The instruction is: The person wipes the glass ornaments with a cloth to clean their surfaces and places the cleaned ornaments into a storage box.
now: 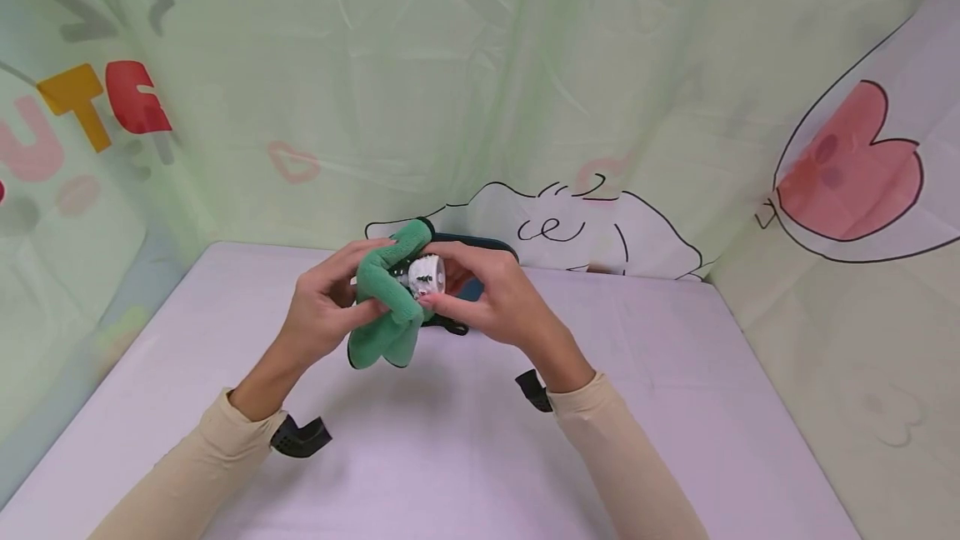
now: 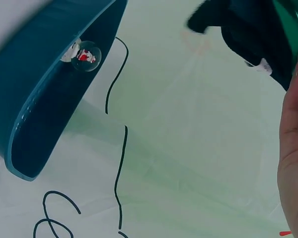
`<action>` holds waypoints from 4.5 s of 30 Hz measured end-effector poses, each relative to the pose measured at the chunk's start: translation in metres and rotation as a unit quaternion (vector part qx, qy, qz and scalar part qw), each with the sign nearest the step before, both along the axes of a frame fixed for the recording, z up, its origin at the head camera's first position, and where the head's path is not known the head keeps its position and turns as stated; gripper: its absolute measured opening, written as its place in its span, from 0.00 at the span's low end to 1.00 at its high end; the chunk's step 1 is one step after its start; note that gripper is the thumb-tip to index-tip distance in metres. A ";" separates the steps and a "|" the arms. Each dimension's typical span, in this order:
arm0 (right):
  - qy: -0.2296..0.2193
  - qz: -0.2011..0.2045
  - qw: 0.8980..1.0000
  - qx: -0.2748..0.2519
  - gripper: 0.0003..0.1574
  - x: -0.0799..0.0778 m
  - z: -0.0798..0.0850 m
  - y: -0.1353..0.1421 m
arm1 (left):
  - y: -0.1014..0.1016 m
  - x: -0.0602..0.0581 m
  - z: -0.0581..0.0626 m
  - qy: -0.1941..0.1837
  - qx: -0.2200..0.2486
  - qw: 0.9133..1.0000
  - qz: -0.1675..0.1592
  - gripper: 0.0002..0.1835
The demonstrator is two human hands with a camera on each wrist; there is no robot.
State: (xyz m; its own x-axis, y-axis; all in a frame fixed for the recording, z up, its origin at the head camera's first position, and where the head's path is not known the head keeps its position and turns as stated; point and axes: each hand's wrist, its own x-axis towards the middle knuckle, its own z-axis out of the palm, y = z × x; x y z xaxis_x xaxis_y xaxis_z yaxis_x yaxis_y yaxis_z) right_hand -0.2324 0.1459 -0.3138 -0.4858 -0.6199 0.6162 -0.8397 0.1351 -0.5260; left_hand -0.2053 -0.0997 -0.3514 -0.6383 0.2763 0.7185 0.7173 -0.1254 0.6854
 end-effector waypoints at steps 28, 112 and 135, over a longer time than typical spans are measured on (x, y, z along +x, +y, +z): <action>0.155 0.025 0.987 -0.028 0.33 -0.010 -0.002 0.001 | -0.008 0.002 0.007 -0.194 0.006 0.981 -0.010 0.29; 0.135 0.048 0.989 -0.043 0.26 -0.009 -0.004 -0.004 | -0.003 0.000 0.006 -0.114 0.035 0.993 -0.002 0.22; 0.160 0.006 0.983 -0.087 0.27 -0.009 -0.007 -0.007 | -0.007 0.004 0.008 -0.111 0.011 0.994 -0.012 0.31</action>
